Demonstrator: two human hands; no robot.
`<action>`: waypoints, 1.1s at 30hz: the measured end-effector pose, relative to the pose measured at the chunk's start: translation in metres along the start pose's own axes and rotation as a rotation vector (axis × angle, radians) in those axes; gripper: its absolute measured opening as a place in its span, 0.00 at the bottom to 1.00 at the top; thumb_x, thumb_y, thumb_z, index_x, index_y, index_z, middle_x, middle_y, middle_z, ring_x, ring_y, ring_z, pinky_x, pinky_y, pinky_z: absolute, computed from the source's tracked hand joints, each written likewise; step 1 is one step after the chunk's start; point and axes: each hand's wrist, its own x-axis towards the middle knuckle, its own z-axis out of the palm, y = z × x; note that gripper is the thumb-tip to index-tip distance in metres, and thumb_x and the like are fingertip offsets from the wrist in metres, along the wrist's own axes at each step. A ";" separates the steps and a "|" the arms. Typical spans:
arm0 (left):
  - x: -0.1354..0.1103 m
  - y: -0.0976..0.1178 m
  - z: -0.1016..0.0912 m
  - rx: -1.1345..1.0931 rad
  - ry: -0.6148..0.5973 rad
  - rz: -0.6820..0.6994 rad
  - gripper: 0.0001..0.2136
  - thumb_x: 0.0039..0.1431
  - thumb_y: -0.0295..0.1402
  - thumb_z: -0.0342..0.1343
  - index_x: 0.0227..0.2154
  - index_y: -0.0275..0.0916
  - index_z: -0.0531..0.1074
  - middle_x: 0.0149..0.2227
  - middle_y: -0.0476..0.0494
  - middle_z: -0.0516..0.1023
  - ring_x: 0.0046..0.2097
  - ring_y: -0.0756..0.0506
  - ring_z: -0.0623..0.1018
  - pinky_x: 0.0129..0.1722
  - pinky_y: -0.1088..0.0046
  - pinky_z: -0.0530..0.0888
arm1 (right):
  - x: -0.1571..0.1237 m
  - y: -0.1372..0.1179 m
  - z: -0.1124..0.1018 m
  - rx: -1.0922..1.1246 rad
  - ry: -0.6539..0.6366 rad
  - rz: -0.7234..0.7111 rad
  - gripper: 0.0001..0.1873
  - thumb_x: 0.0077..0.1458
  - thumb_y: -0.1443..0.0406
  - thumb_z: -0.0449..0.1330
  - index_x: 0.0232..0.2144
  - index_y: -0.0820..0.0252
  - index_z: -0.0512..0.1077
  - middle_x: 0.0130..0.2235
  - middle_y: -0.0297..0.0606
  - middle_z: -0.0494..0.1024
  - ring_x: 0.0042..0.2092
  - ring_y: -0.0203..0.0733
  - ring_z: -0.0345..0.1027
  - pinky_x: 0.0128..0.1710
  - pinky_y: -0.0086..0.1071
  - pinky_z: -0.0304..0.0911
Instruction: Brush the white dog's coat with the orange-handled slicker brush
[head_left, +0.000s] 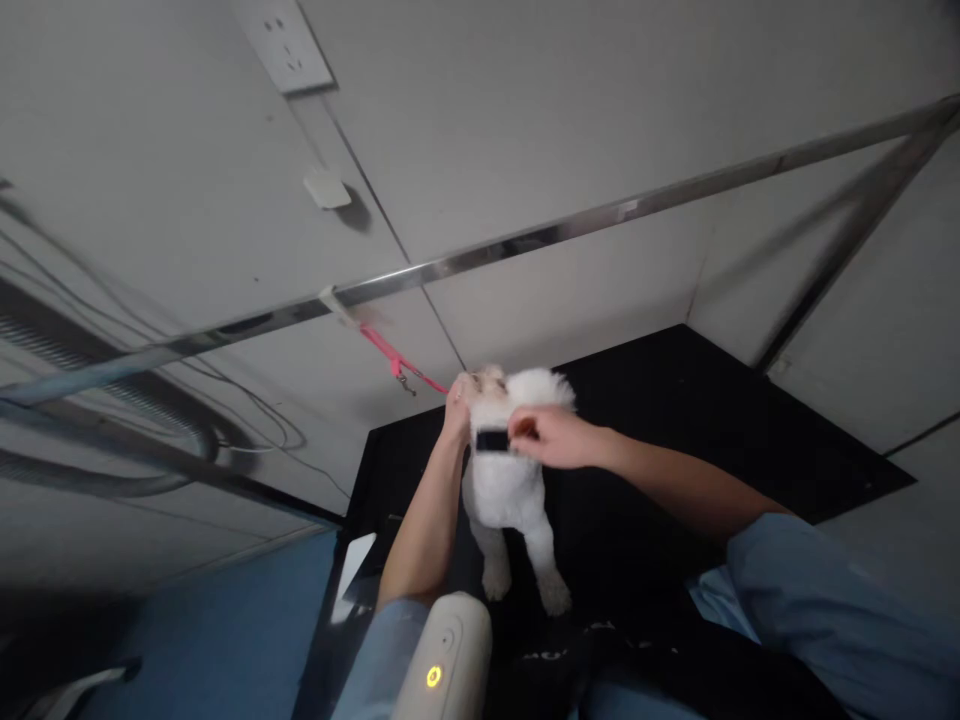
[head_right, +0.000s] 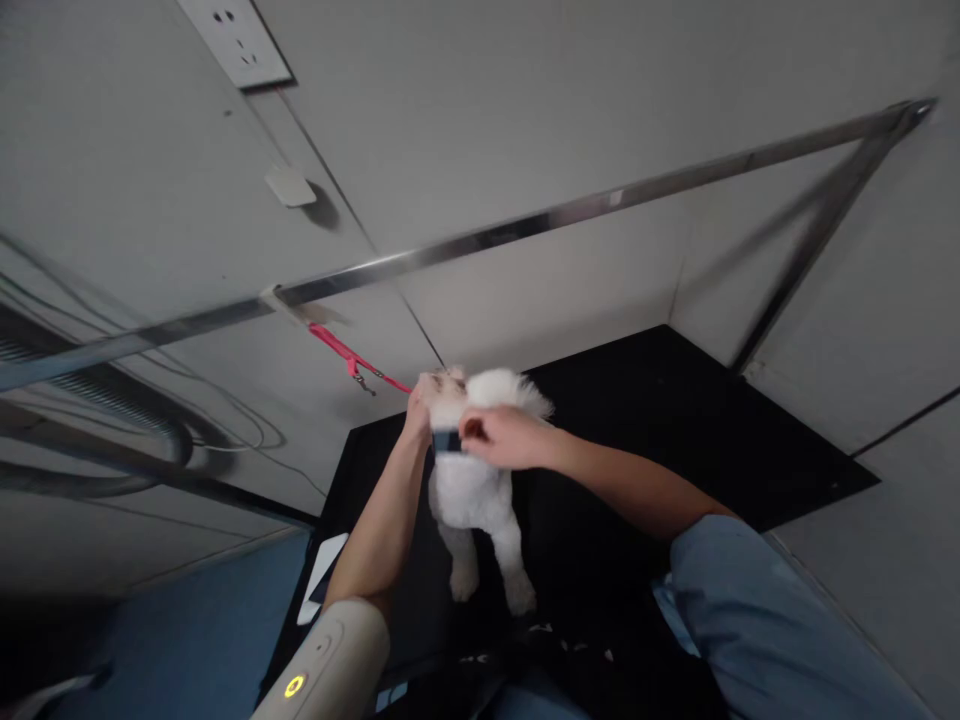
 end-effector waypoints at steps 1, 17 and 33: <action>-0.002 0.003 0.002 0.002 -0.010 0.007 0.18 0.45 0.49 0.66 0.28 0.40 0.72 0.32 0.48 0.79 0.33 0.47 0.77 0.35 0.70 0.74 | 0.003 -0.005 -0.003 -0.017 -0.079 0.023 0.03 0.52 0.67 0.63 0.31 0.59 0.72 0.29 0.33 0.78 0.30 0.35 0.70 0.33 0.29 0.63; -0.008 0.017 0.014 0.019 -0.028 0.024 0.16 0.39 0.43 0.68 0.28 0.40 0.73 0.29 0.49 0.77 0.33 0.45 0.76 0.35 0.70 0.73 | 0.027 -0.047 -0.042 -0.250 0.059 -0.066 0.08 0.55 0.64 0.61 0.38 0.59 0.71 0.31 0.35 0.78 0.31 0.38 0.69 0.35 0.31 0.62; -0.007 0.016 0.012 0.012 0.033 -0.032 0.13 0.41 0.39 0.64 0.30 0.38 0.76 0.32 0.47 0.81 0.36 0.45 0.78 0.40 0.69 0.74 | -0.049 0.030 0.073 -0.477 0.369 -0.648 0.17 0.60 0.57 0.62 0.23 0.58 0.71 0.40 0.41 0.82 0.47 0.47 0.75 0.52 0.43 0.68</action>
